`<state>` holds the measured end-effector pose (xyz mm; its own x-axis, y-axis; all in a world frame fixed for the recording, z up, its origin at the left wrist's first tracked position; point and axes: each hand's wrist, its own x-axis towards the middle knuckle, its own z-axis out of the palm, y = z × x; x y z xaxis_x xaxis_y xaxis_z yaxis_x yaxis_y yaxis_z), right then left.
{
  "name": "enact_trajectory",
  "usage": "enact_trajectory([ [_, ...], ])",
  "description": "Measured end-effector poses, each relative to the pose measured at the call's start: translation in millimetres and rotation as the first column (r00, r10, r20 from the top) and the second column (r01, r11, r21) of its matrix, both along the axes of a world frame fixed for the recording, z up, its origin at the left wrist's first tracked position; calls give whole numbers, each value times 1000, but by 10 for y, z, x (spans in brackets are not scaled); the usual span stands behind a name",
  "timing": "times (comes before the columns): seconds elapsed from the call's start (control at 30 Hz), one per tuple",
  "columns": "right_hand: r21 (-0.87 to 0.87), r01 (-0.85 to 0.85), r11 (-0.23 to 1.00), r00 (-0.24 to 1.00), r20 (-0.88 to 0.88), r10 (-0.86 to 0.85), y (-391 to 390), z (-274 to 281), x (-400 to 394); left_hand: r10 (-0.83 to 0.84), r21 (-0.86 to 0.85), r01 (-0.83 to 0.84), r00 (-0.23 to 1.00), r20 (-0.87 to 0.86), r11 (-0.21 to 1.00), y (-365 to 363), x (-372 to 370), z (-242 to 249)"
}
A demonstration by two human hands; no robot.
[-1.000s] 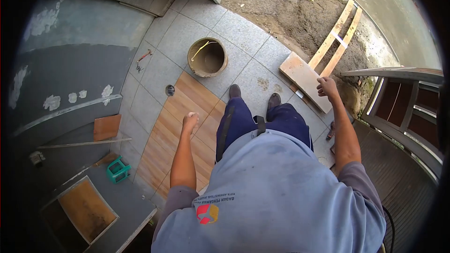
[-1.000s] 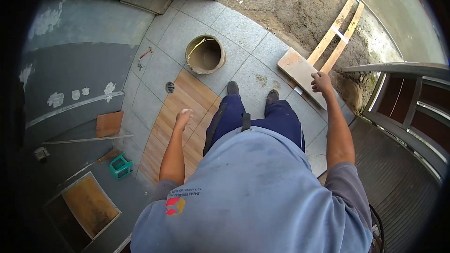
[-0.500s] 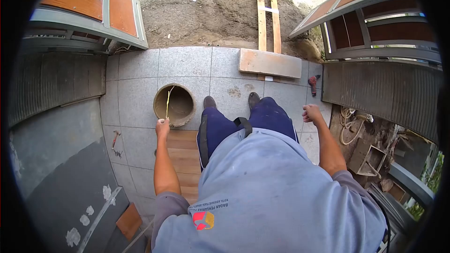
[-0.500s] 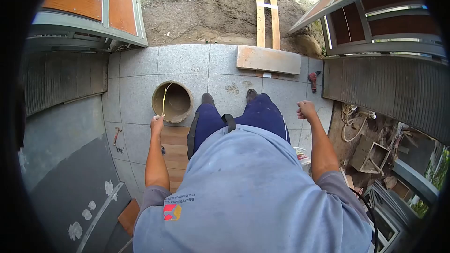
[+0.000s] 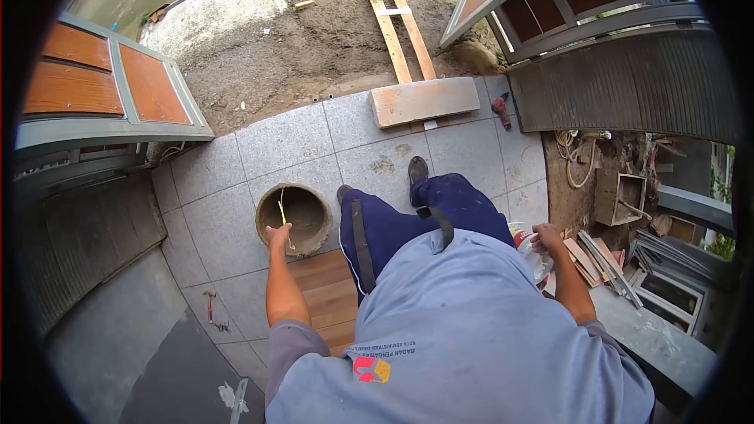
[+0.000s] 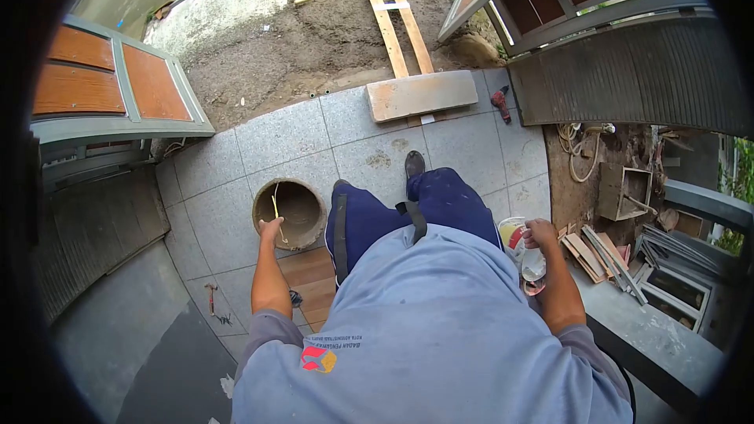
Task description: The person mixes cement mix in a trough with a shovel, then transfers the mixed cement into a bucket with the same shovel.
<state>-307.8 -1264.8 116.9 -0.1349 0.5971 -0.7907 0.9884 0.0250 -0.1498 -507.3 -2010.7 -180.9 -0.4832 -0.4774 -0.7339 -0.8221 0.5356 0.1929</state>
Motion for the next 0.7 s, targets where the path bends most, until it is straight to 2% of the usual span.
enact_trajectory([
  [0.13,13,-11,1000,998,54,10,-35,34,419,0,113,-14,992,125,994,11,-78,-78],
  [0.17,7,-8,1000,998,63,8,-52,42,485,-53,76,47,995,80,996,13,-47,-140],
  [0.27,-11,-11,1000,997,78,12,-200,120,461,-22,406,-22,994,104,913,-111,-23,-330],
  [0.37,-26,-36,999,996,79,38,-310,101,343,148,432,-197,978,146,880,-17,27,-259],
  [0.5,-65,22,998,997,71,-17,-256,-45,223,119,371,-130,992,52,920,10,63,-111],
  [0.6,-103,-47,994,998,-39,43,-89,-122,194,155,349,-149,988,10,925,135,208,-66],
  [0.7,-109,11,994,995,-100,-22,175,-251,314,202,335,-167,977,-72,927,261,258,372],
])
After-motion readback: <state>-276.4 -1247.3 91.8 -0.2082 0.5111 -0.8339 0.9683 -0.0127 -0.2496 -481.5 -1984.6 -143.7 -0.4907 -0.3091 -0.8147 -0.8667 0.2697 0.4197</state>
